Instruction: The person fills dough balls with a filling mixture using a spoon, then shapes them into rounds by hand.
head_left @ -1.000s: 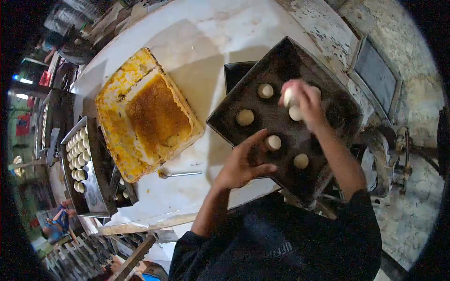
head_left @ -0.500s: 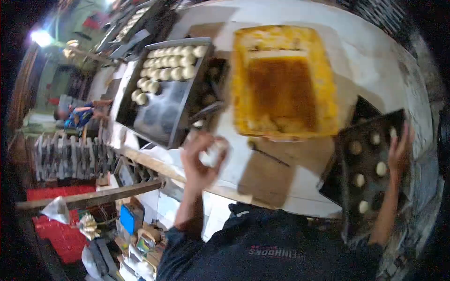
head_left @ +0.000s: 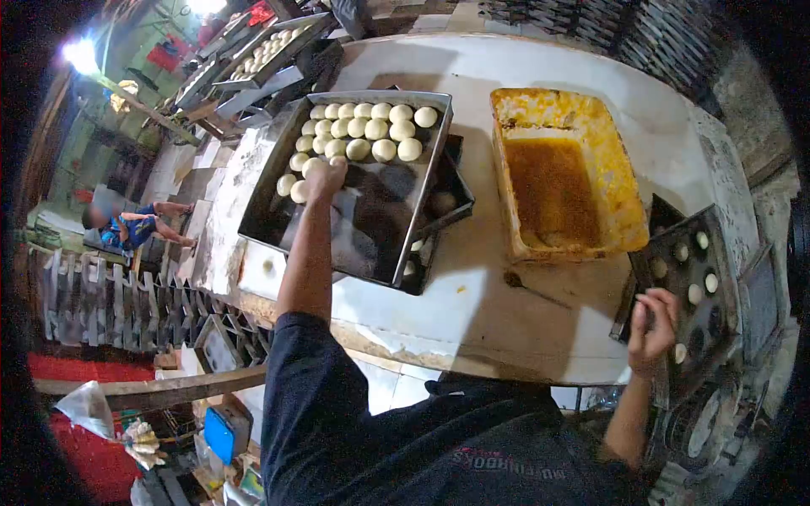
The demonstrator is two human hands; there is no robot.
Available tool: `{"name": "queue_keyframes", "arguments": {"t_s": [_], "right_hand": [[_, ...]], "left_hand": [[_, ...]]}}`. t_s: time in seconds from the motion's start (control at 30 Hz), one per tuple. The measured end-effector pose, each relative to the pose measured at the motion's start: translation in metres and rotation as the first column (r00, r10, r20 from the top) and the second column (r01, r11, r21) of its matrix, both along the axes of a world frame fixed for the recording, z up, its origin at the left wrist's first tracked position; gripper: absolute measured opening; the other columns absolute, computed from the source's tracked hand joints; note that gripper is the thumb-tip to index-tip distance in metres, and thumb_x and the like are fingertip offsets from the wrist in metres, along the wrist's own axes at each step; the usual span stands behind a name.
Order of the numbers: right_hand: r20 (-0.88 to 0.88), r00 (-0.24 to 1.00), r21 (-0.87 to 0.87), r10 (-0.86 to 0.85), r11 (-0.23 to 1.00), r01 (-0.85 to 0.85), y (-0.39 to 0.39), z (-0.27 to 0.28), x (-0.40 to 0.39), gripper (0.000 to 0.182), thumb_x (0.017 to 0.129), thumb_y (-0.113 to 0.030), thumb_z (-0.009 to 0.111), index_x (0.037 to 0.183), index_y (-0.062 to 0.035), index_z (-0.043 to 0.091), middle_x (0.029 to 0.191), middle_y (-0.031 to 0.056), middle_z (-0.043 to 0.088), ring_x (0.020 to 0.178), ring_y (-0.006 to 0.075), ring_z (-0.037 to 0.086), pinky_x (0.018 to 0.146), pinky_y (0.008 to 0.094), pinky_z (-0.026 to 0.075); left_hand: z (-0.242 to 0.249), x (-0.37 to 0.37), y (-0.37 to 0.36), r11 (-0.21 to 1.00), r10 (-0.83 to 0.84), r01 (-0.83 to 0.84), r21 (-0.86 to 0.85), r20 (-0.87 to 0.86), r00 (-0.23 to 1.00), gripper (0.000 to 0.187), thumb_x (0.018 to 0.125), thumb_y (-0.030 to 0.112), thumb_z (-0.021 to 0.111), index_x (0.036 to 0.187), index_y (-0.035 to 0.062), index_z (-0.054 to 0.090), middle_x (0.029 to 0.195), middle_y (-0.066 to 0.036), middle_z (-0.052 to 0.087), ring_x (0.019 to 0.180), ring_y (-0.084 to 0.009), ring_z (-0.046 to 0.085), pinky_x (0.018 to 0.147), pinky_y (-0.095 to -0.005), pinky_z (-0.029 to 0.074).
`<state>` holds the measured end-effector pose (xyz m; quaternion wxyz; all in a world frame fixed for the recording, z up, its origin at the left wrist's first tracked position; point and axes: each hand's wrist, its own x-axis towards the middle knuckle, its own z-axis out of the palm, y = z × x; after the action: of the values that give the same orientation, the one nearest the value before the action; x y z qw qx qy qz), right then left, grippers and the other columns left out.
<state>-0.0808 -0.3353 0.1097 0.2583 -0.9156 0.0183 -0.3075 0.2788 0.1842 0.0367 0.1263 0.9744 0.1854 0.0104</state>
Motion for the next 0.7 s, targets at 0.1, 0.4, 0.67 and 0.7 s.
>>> {"name": "queue_keyframes", "arguments": {"t_s": [0.1,0.4,0.67,0.7], "right_hand": [[0.004,0.982,0.202,0.191,0.961,-0.188,0.039,-0.002,0.006,0.021,0.09,-0.015,0.055,0.097,0.0022,0.064,0.094,0.0098,0.06,0.085,0.019,0.057,0.078,0.0307,0.046],[0.005,0.865,0.832,0.501,0.478,-0.281,0.078,0.003,-0.052,0.039,0.084,-0.008,0.071,0.118,0.0062,0.059,0.106,0.0127,0.065,0.097,0.0117,0.06,0.082,0.0267,0.051],[0.192,0.924,0.435,0.332,0.815,-0.383,0.015,0.024,-0.155,0.046,0.083,-0.018,0.068,0.125,-0.0016,0.058,0.114,0.0195,0.063,0.104,0.0291,0.064,0.091,0.0358,0.048],[0.203,0.945,0.52,0.258,0.789,-0.327,0.01,0.016,-0.163,0.043,0.084,-0.018,0.066,0.124,-0.0018,0.058,0.109,0.0188,0.065,0.099,0.0281,0.065,0.088,0.0345,0.05]], "left_hand": [[0.028,-0.06,-0.05,0.967,-0.253,0.226,0.122,0.59,0.767,0.037,0.083,0.031,0.067,0.099,-0.0009,0.058,0.087,-0.021,0.063,0.086,-0.0399,0.063,0.08,-0.0471,0.049],[0.078,-0.368,-0.285,0.089,-0.452,0.852,-0.515,0.742,0.496,0.118,0.067,0.011,0.081,0.148,-0.0029,-0.003,0.138,-0.025,0.037,0.103,-0.0282,0.058,0.087,-0.0367,0.049],[0.073,-0.471,-0.369,0.087,-0.296,0.722,-0.687,0.674,0.677,0.037,0.087,0.008,0.063,0.121,-0.0029,0.06,0.099,-0.006,0.052,0.084,-0.0121,0.049,0.072,-0.0243,0.043],[0.069,-0.482,-0.373,0.213,-0.367,0.845,-0.491,0.761,0.535,0.035,0.086,0.008,0.063,0.121,-0.0015,0.061,0.098,-0.007,0.052,0.083,-0.0121,0.049,0.072,-0.0251,0.043]]}}
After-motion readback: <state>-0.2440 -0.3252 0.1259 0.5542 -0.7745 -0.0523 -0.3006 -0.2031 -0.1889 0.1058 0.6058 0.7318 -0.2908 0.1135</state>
